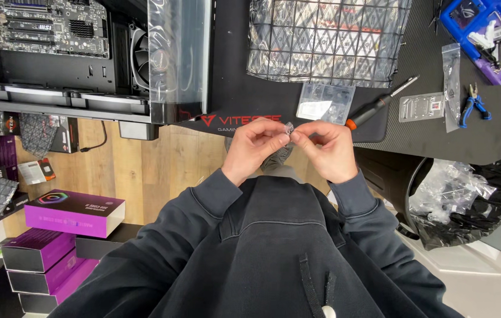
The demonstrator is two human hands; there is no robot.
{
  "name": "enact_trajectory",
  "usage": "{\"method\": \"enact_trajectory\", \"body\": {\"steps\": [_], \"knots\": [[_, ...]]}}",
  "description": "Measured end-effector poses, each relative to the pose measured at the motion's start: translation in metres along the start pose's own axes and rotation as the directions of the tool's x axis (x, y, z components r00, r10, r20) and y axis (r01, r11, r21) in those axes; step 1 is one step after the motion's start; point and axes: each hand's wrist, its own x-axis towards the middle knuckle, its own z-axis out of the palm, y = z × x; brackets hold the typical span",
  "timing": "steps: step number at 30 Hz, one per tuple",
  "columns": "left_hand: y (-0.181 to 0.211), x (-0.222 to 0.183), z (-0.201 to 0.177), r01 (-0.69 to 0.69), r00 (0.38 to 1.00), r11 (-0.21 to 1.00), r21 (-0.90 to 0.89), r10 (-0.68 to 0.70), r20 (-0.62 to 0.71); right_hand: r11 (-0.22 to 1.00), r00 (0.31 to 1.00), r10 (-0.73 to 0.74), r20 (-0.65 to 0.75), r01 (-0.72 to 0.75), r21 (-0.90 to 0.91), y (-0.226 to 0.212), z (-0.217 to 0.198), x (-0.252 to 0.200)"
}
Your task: The person installs a liquid cooler and other components into a computer case using a screwdriver.
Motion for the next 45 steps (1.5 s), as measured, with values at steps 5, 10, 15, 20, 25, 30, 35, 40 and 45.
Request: {"method": "enact_trajectory", "body": {"steps": [5, 10, 15, 20, 25, 30, 35, 40, 45], "knots": [[-0.008, 0.003, 0.002, -0.013, 1.000, 1.000, 0.002, 0.013, 0.021, 0.996, 0.999, 0.044, 0.033, -0.046, 0.082, 0.015, -0.003, 0.002], [-0.003, 0.009, 0.000, -0.016, 1.000, 0.999, 0.031, 0.016, 0.005, 0.993, 0.993, 0.095, 0.077, -0.099, 0.061, -0.004, -0.001, 0.001], [-0.017, 0.014, -0.006, -0.084, 0.996, 0.972, 0.219, 0.090, -0.016, 0.996, 0.995, 0.081, 0.054, -0.083, 0.040, -0.018, 0.008, -0.003], [-0.016, 0.015, -0.004, -0.132, 0.990, 0.933, 0.335, 0.144, -0.011, 0.997, 0.999, 0.045, 0.003, -0.045, -0.056, -0.017, 0.013, -0.003], [0.013, 0.010, 0.005, -0.132, 0.991, 0.967, 0.218, 0.135, 0.003, 0.997, 0.998, 0.056, -0.015, -0.057, -0.053, -0.027, 0.003, 0.001], [0.006, 0.012, 0.012, -0.086, 0.991, 0.984, 0.154, 0.100, -0.084, 0.999, 0.997, 0.028, -0.075, -0.031, -0.039, 0.000, 0.007, 0.002], [0.001, 0.014, 0.010, 0.029, 0.989, 0.995, 0.095, -0.015, -0.144, 0.998, 0.990, -0.028, -0.135, 0.021, -0.053, 0.008, 0.015, -0.001], [0.001, 0.014, 0.015, -0.089, 0.990, 0.980, 0.181, 0.107, -0.093, 0.997, 0.986, -0.071, -0.153, 0.071, -0.008, 0.006, 0.028, -0.006], [-0.001, 0.016, 0.003, -0.089, 0.992, 0.984, 0.157, 0.101, -0.076, 0.991, 0.980, -0.135, -0.148, 0.130, -0.041, -0.009, 0.028, -0.005]]}}
